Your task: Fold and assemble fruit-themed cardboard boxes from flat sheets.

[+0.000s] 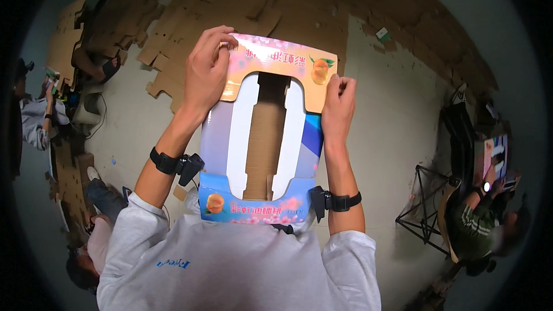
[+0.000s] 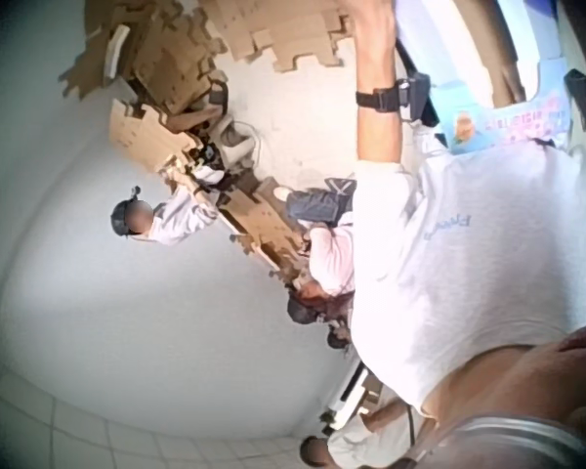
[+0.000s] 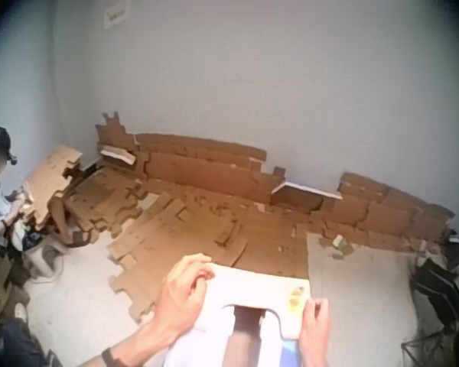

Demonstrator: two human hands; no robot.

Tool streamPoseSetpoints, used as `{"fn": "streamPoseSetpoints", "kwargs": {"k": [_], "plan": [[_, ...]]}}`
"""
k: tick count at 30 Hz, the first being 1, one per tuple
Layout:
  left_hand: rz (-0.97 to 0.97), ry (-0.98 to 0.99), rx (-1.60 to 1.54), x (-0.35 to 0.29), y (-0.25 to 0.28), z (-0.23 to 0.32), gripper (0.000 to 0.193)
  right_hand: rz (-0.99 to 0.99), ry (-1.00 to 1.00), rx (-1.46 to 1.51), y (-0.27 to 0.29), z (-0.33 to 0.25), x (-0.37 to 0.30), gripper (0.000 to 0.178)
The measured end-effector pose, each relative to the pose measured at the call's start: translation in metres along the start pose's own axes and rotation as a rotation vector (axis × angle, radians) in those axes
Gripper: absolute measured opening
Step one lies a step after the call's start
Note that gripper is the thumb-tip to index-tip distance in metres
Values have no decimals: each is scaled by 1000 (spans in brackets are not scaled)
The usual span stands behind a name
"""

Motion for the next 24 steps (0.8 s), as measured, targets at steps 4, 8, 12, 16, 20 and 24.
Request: {"fn": "streamPoseSetpoints", "kwargs": {"k": [4, 8, 12, 16, 20, 24], "plan": [[23, -43, 34, 2, 0, 1, 19, -93, -42, -90, 1, 1, 6, 39], [27, -25, 30, 1, 0, 1, 20, -224, -95, 26, -4, 12, 11, 46], [6, 20, -22, 2, -2, 1, 20, -418, -324, 257, -6, 29, 15, 49], [21, 97, -153, 3, -4, -4, 21, -566, -364, 341, -3, 35, 10, 58], [7, 90, -201, -3, -6, -13, 24, -598, -386, 374, 9, 40, -20, 73], [83, 287, -390, -20, -6, -29, 44, -580, -278, 296, 24, 38, -47, 80]]}}
Point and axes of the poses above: each hand's wrist, its own x-axis towards the middle knuckle, its own y-axis out of the back of the hand, z = x × y, the point moved 3 cm from there along x, towards the middle knuckle, and after that the axes turned 11 degrees about -y, right-handed, at the moved point
